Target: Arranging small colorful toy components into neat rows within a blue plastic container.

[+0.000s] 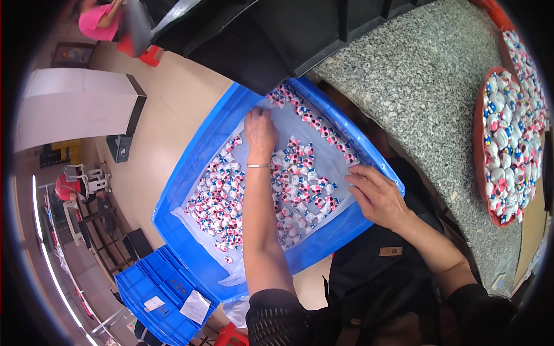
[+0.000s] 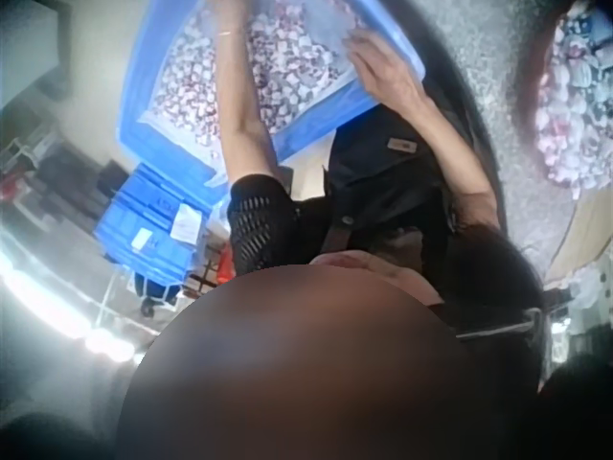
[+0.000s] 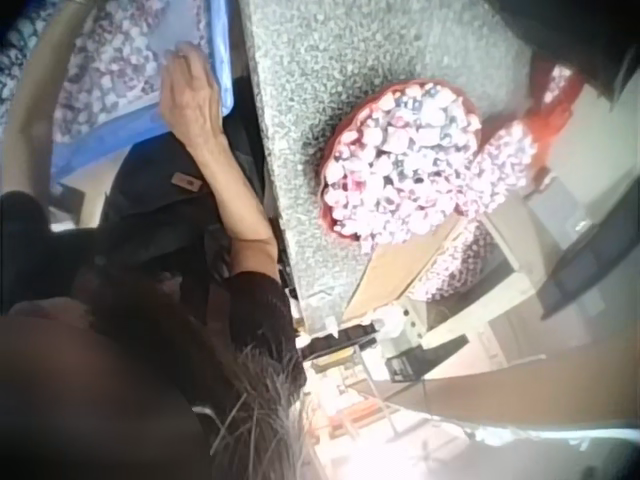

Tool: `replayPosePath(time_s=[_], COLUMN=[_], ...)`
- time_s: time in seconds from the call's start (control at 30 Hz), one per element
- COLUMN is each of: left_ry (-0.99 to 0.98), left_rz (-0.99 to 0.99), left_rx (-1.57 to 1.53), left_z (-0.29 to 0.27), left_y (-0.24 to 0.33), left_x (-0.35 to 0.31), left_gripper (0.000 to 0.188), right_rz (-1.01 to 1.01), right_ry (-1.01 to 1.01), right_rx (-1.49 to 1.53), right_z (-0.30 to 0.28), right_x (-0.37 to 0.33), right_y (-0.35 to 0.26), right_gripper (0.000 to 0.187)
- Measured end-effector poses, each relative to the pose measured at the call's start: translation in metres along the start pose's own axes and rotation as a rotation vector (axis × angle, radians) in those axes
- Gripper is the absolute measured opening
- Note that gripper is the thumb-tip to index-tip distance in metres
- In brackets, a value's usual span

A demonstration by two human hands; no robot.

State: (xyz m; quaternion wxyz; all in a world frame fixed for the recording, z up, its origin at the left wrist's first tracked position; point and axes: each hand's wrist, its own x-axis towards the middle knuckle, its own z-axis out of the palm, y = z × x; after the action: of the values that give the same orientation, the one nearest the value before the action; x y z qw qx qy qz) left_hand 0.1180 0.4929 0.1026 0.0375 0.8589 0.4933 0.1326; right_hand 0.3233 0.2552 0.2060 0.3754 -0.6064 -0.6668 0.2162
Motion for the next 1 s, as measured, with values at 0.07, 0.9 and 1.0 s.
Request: replayPosePath(time_s=[0.07, 0.9, 1.0], left_ry=[0.035, 0.199, 0.268], left_rz=[-0.031, -0.074, -0.078], left_rx=[-0.048, -0.391, -0.41], left_z=[0.002, 0.032, 0.015], left_y=[0.004, 0.027, 0.024], left_x=[0.0, 0.0, -0.007], left_gripper=[0.018, 0.032, 0.03], right_rz=[0.028, 0.019, 0.016], right_ry=[-0.025, -0.041, -0.03], right_rx=[0.019, 0.008, 0.004], right_z=[-0.001, 0.002, 0.002], right_x=[-0.001, -0.003, -0.002], right_y=[0.0, 0.003, 0.002], right_gripper=[0.025, 0.025, 0.025])
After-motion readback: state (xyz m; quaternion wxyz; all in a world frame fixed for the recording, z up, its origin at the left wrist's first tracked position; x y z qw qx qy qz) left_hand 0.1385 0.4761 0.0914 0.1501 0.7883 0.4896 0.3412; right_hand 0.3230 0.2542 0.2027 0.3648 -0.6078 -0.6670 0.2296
